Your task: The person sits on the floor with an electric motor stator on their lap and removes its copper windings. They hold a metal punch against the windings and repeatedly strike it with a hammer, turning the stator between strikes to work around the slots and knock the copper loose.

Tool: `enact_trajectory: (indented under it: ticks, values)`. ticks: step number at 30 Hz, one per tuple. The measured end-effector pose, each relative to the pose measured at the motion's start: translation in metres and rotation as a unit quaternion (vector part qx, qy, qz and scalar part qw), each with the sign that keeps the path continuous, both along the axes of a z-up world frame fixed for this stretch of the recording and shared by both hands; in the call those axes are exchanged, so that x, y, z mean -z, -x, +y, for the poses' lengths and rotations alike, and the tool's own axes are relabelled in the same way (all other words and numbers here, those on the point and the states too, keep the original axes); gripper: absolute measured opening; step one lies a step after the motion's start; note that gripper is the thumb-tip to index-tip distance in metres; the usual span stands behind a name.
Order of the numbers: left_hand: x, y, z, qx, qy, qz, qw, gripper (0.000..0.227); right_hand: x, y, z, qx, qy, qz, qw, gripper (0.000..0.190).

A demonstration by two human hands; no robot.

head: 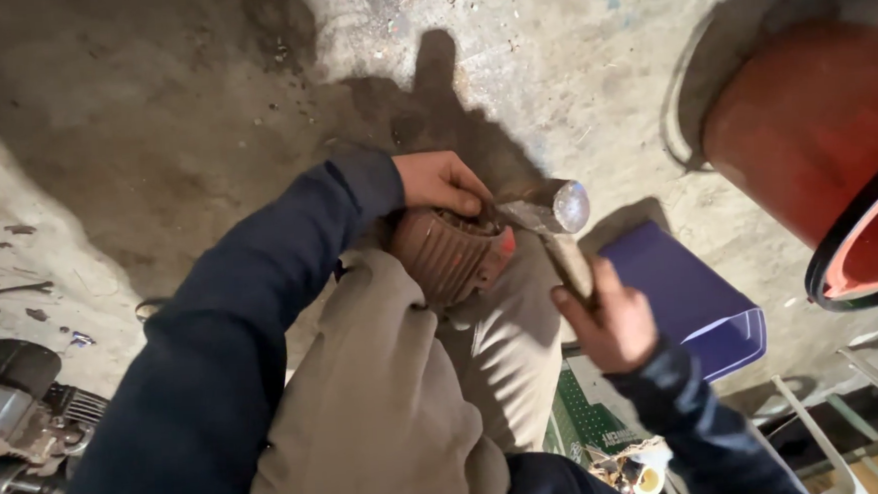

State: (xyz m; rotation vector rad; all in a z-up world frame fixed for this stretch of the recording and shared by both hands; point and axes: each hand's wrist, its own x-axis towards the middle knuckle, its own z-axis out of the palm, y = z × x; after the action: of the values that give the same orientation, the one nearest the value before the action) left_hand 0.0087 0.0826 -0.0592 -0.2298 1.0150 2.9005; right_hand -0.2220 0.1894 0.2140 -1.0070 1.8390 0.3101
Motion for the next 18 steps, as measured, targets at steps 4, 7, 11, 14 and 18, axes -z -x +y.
enact_trajectory:
  ticks: [4, 7, 11, 14, 18]
  values:
    - [-0.003, 0.002, -0.002, -0.001, 0.038, -0.023, 0.999, 0.039, -0.049, 0.038, -0.009, 0.009, 0.197, -0.055, 0.979, 0.037]
    - [-0.008, 0.001, 0.001, -0.008, 0.054, -0.048, 0.997, 0.041, -0.055, 0.082, 0.024, 0.081, 0.402, -0.068, 0.91, 0.054]
    - [-0.008, 0.004, 0.001, -0.003, 0.04, -0.038, 0.998, 0.038, 0.006, 0.022, 0.032, 0.036, 0.218, -0.007, 0.975, 0.048]
    - [-0.011, 0.002, 0.011, -0.006, 0.018, -0.015, 1.0, 0.037, 0.008, 0.019, 0.057, 0.015, 0.061, 0.049, 0.997, 0.044]
    - [0.012, 0.01, 0.021, -0.017, 0.035, -0.011, 0.999, 0.036, -0.015, 0.127, 0.108, -0.004, 0.414, -0.177, 0.893, 0.056]
